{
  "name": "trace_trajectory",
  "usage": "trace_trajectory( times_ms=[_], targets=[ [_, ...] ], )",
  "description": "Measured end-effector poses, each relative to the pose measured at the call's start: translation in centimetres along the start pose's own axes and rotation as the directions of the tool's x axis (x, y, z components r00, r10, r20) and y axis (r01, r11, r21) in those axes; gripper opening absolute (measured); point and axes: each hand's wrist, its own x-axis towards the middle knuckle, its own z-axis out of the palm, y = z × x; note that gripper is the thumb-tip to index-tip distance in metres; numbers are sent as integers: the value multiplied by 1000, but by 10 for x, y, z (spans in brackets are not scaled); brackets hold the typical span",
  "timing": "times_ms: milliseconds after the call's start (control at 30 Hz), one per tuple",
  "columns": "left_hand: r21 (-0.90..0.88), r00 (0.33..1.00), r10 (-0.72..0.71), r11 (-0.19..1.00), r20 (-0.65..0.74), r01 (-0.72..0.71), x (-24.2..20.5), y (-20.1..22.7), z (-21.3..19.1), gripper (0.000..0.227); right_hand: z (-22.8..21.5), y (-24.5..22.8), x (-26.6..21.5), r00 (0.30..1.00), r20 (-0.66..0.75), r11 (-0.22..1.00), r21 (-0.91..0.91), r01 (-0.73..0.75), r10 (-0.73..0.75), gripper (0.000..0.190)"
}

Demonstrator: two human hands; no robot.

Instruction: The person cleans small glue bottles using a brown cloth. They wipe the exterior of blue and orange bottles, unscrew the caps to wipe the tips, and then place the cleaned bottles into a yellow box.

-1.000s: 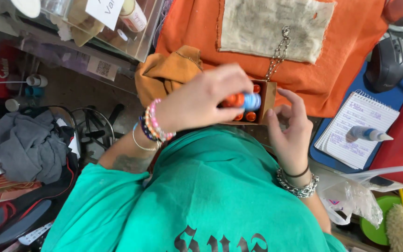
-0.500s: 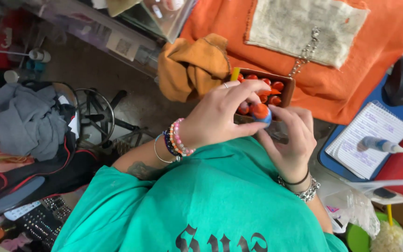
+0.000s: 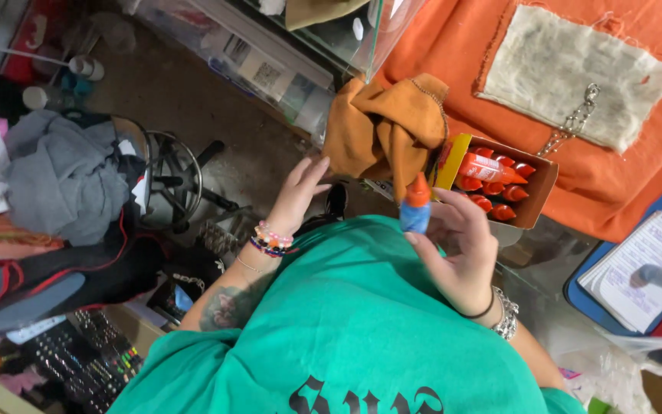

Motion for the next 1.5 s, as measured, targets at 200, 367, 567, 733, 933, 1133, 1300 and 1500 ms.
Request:
trace_trajectory(
  times_ms=[200, 367, 567, 733, 933, 1133, 1300, 1500],
  targets=[
    [-37, 982, 183, 983, 49, -181, 20, -15, -18, 8, 39, -2, 10, 997, -34, 993, -94, -71, 68, 57],
    [-376, 951, -18, 916, 310, 140, 9, 36, -5, 9, 64, 8, 21, 994, -105, 982, -185, -34, 15, 53],
    [-259, 858, -263, 878, 442, 402, 37, -6, -7, 12, 85, 12, 22, 986, -166, 959, -278, -61, 15, 51],
    [-216, 889, -46, 963, 455, 160, 35, 11, -2, 11, 90, 13, 24, 977, -213, 949, -308, -71, 4, 48],
    [102, 865, 216, 951, 453, -291, 57, 1, -16, 60, 95, 13, 25, 968, -252, 959, -276, -61, -11, 47],
    [304, 788, 479, 740, 387, -599, 49, 12, -17, 62, 98, 9, 26, 975, -205, 918, -396, 2, -90, 45],
    [363, 535, 616, 392, 579, -845, 69, 13, -22, 15, 98, 3, 35, 964, -193, 905, -417, 87, -182, 36],
    [271, 599, 450, 601, 662, -752, 67, -1, -19, 24, 98, 15, 24, 957, -287, 977, -214, -27, -36, 41]
  ],
)
